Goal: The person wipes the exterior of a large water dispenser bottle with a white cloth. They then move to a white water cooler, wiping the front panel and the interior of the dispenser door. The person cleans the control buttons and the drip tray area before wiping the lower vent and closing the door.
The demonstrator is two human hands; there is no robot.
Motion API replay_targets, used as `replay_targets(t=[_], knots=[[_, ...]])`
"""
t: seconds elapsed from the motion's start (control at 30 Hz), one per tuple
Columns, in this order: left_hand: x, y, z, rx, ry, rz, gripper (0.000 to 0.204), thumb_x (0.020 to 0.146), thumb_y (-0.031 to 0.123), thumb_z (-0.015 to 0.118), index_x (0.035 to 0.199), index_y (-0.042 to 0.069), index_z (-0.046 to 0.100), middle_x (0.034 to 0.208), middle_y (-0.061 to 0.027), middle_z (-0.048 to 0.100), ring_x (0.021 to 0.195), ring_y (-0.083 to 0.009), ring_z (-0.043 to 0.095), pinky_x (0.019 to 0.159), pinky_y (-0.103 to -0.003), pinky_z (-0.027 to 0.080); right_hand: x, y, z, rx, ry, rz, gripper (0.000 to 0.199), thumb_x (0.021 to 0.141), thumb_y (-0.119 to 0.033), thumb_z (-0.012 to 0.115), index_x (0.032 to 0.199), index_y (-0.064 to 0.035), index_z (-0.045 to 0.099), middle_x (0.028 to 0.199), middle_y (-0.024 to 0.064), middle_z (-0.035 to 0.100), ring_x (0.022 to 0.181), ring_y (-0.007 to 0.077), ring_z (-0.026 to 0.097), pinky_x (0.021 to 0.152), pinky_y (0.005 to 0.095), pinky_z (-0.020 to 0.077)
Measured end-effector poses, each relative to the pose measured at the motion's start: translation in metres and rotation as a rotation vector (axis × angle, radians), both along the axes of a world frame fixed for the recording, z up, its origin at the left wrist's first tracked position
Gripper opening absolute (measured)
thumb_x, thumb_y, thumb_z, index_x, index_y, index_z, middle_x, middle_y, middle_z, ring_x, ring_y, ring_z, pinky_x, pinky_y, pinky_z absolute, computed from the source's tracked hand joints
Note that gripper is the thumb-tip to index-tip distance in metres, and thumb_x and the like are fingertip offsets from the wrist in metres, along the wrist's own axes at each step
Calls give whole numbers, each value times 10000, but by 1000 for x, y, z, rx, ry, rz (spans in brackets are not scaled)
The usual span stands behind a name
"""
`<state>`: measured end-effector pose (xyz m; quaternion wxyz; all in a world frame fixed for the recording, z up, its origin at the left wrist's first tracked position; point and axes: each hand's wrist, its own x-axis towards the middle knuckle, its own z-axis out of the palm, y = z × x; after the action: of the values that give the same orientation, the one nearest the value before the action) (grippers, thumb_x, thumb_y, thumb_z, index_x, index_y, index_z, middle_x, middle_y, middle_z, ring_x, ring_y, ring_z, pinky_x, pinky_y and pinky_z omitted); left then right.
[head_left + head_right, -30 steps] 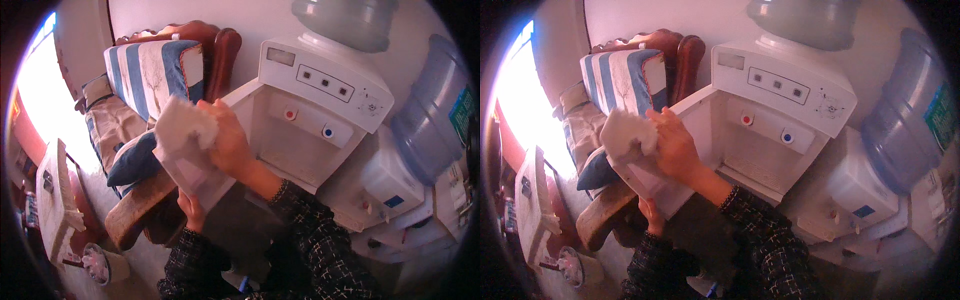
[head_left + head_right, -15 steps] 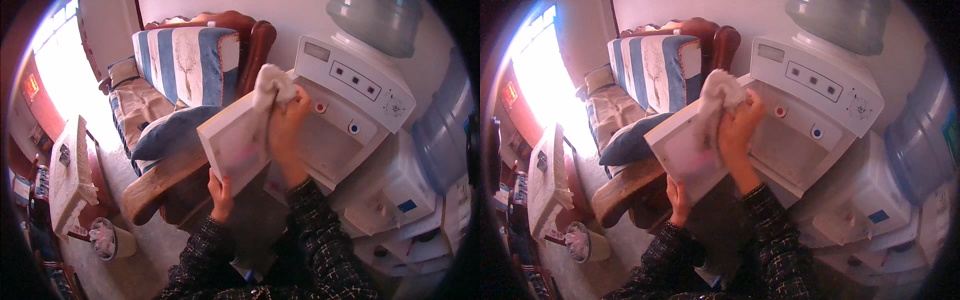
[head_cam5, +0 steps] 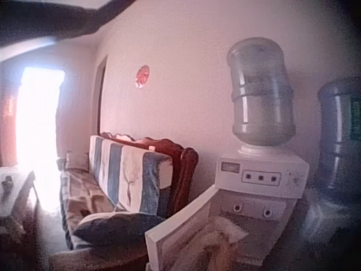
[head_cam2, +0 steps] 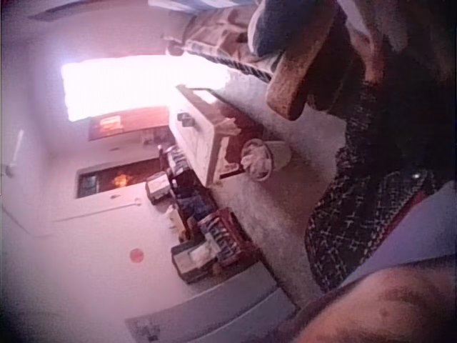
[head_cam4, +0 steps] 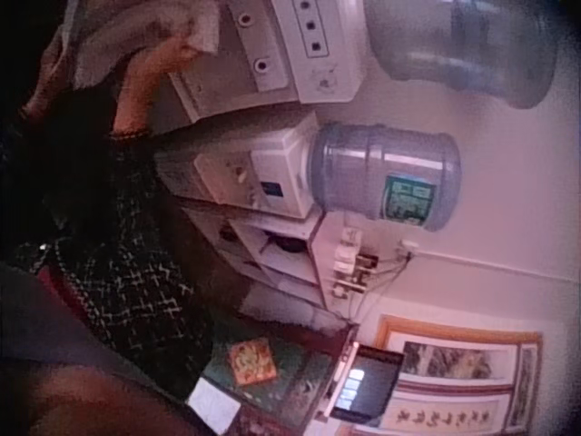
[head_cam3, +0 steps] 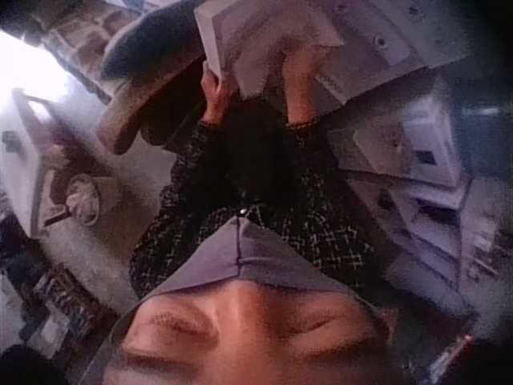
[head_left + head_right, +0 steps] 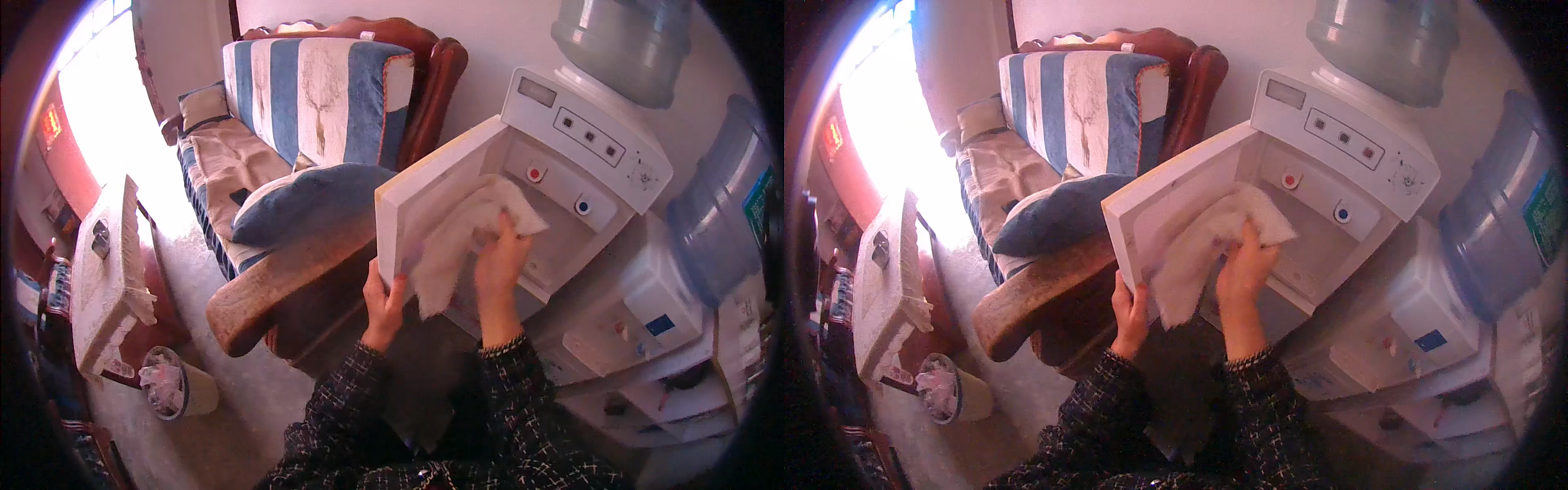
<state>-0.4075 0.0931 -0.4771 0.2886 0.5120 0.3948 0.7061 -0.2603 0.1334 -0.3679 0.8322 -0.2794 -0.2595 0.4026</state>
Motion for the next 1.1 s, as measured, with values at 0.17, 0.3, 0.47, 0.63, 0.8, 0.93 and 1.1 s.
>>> replay_targets(t=[0.17, 0.3, 0.47, 0.63, 0.8, 0.93, 1.1], knots=[[-1, -1, -8, 19, 25, 26, 262, 921, 228, 570, 1045, 4, 517, 854, -62, 529, 790, -121, 489, 696, -277, 416, -30, 18, -3, 84, -632, -114, 368, 938, -79, 550, 1284, 27, 486, 1233, 109, 562, 1117, 261, 546, 962, 371, 435], [3, 0, -5, -18, -26, 29, 247, 927, 232, 567, 1012, 6, 514, 843, -44, 517, 766, -102, 471, 656, -264, 401, -46, 28, -16, 118, -702, -18, 421, 958, -117, 528, 1349, 19, 446, 1329, 151, 489, 1223, 266, 465, 1044, 360, 356], [13, -2, -6, 99, -19, 72, 248, 930, 213, 542, 1045, -5, 508, 859, -52, 542, 792, -120, 503, 683, -279, 423, -21, 18, -114, 36, -1182, 21, 440, 1019, -199, 400, 1393, 34, 395, 1404, 177, 435, 1304, 318, 400, 1096, 389, 286], [8, -1, -14, 46, -25, 123, 262, 930, 202, 515, 1079, -13, 504, 911, -76, 568, 840, -150, 529, 751, -312, 447, -54, -36, -134, 260, -907, 297, 482, 955, -193, 497, 1382, 16, 419, 1415, 189, 438, 1332, 344, 384, 1117, 430, 268], [12, 0, -13, 80, -17, 122, 337, 937, 256, 505, 1136, -16, 500, 948, -78, 579, 870, -158, 540, 762, -312, 447, -51, -15, -119, 432, -1024, 44, 489, 921, -173, 540, 1364, 7, 442, 1406, 189, 453, 1322, 345, 402, 1104, 448, 289], [19, 0, -19, 78, -7, 149, 424, 946, 357, 503, 1142, -20, 494, 961, -80, 573, 891, -164, 536, 774, -309, 439, -35, 61, -133, 420, -1258, -138, 453, 916, -154, 556, 1335, -5, 472, 1374, 167, 487, 1278, 320, 449, 1072, 459, 324], [16, -7, -18, 52, 3, 165, 481, 944, 398, 509, 1166, -27, 482, 988, -97, 573, 925, -180, 536, 807, -318, 433, -16, 88, -85, 293, -929, -40, 390, 948, -172, 522, 1297, 2, 498, 1315, 158, 537, 1235, 287, 484, 1038, 423, 357]])
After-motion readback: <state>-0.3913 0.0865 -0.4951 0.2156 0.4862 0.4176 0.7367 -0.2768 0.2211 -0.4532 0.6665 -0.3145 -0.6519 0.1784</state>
